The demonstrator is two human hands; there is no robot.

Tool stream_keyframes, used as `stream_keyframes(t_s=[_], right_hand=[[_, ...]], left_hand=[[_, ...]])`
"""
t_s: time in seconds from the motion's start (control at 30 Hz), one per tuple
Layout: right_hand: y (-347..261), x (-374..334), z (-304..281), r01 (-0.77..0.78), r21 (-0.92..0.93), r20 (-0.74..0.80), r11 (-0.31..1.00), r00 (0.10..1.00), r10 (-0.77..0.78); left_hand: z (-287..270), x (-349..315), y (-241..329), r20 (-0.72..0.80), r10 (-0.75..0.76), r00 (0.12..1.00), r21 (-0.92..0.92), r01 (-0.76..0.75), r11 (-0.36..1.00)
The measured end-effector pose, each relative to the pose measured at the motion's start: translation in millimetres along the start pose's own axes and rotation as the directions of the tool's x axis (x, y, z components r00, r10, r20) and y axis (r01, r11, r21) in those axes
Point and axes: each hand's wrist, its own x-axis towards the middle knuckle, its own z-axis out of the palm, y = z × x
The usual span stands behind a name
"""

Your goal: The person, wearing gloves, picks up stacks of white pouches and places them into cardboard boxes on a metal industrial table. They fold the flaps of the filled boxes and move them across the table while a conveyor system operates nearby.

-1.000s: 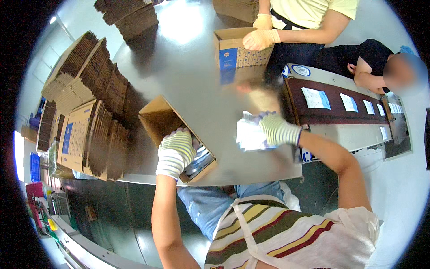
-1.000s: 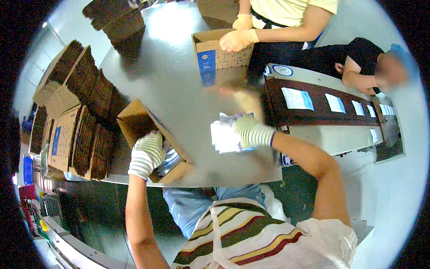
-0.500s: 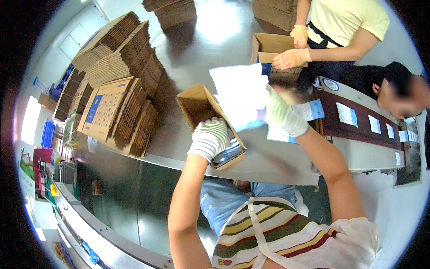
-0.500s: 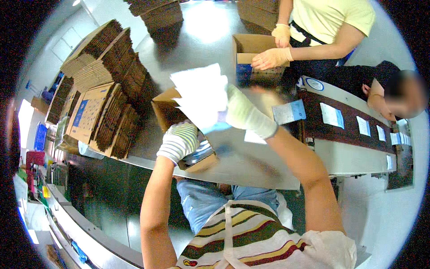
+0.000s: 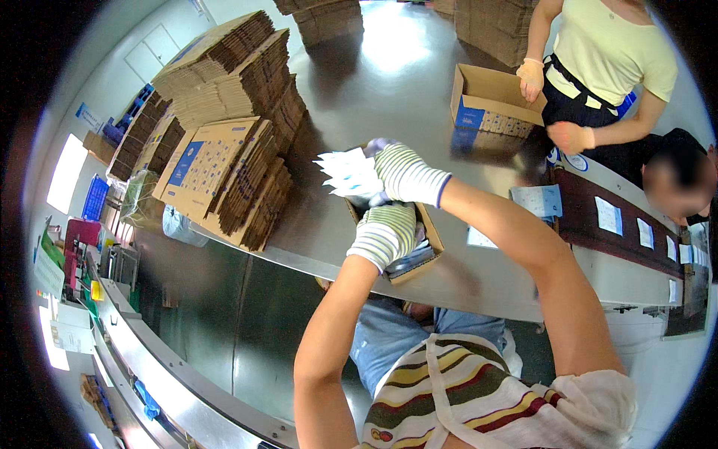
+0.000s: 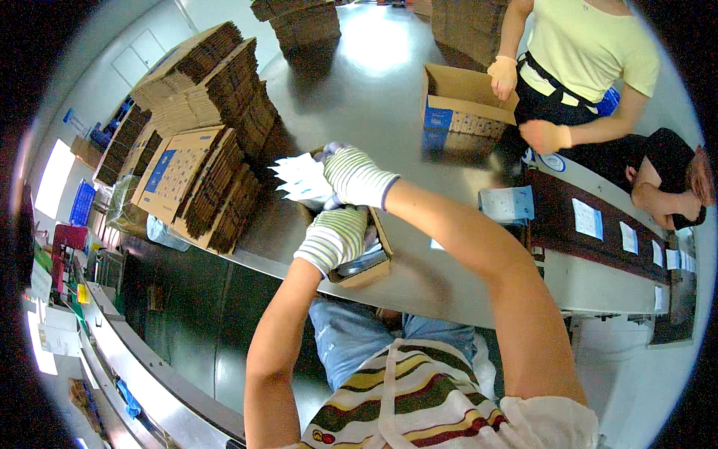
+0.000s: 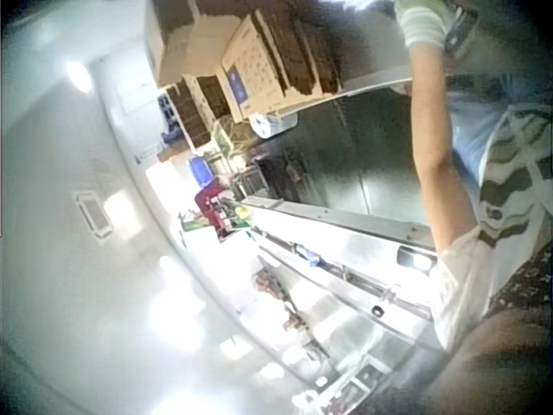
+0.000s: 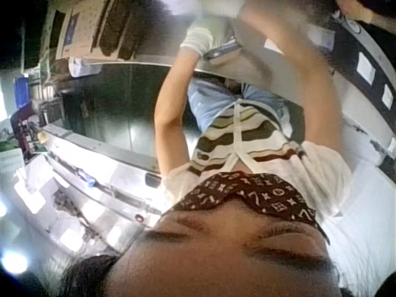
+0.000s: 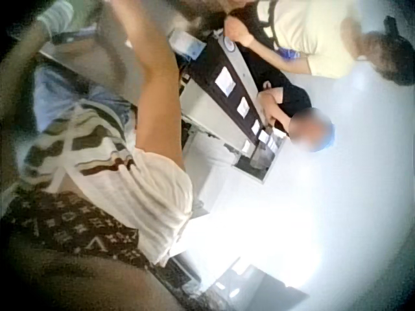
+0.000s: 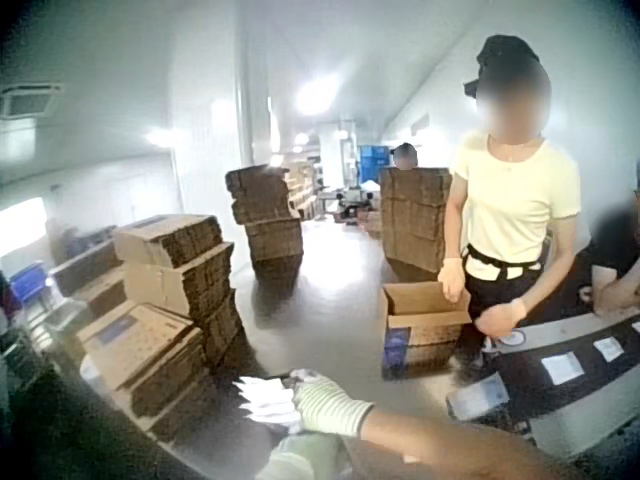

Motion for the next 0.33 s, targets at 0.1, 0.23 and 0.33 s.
stream_keyframes(t_s=[0.1, 0.23, 0.33], right_hand=[[12, -21, -17, -0.027, 0.172, -0.452, 0.985, 0.886, 0.104], [-17, -87, -39, 0.252, 0.255, -0.457, 0.934, 0.882, -0.113], [-35, -121, -26, 0.337, 0.146, -0.104, 0.93, 0.94, -0.324]], left_hand=[[10, -5, 0, -0.141, -0.013, 0.99, 0.055, 0.021, 0.998], [-5, -8, 2, 0.031, 0.047, 0.998, 0.035, -0.048, 0.998], [26, 2, -5, 0.007, 0.03, 1.0, 0.123, -0.03, 0.992]])
